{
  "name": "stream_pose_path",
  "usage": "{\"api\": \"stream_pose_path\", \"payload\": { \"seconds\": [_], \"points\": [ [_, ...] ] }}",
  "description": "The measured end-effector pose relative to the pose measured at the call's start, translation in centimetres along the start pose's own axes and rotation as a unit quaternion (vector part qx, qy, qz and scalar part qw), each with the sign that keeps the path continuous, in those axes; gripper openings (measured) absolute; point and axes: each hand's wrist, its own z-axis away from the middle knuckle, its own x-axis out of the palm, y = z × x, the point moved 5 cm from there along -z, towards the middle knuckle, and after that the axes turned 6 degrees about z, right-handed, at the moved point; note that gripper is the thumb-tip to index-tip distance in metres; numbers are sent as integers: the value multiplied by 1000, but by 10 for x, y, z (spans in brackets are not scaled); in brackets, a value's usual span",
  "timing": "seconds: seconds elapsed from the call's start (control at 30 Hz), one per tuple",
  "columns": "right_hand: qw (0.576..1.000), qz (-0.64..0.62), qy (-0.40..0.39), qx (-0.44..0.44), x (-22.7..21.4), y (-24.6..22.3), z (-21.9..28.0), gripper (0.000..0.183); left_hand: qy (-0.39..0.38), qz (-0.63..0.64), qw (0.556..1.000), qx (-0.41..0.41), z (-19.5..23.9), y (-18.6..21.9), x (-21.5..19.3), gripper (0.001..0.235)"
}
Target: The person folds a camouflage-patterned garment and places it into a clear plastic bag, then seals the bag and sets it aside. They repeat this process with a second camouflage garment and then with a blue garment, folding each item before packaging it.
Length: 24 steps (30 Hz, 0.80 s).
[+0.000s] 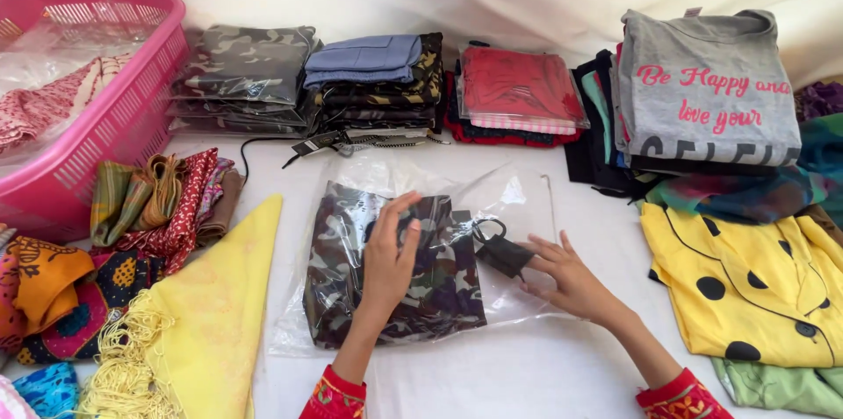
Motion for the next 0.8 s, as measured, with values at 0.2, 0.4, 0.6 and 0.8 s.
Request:
{"api": "stream_pose_path", "payload": {
  "seconds": [0.2, 0.4, 0.6, 0.8],
  "points": [
    [989, -122, -33, 70, -22, -7, 9, 49, -116, 262, 948, -137, 2, -36, -24, 36],
    [926, -226, 223, 206, -11, 52, 18, 32, -232, 2, 968, -92, 1, -27, 1, 46],
    [892, -145, 428, 18, -93, -37, 12, 22, -216, -279, 934, 62, 32, -85, 71, 59],
    [975, 24, 202, -91, -53, -114, -42, 65, -172, -298, 934, 91, 31, -84, 67, 68]
  ]
}}
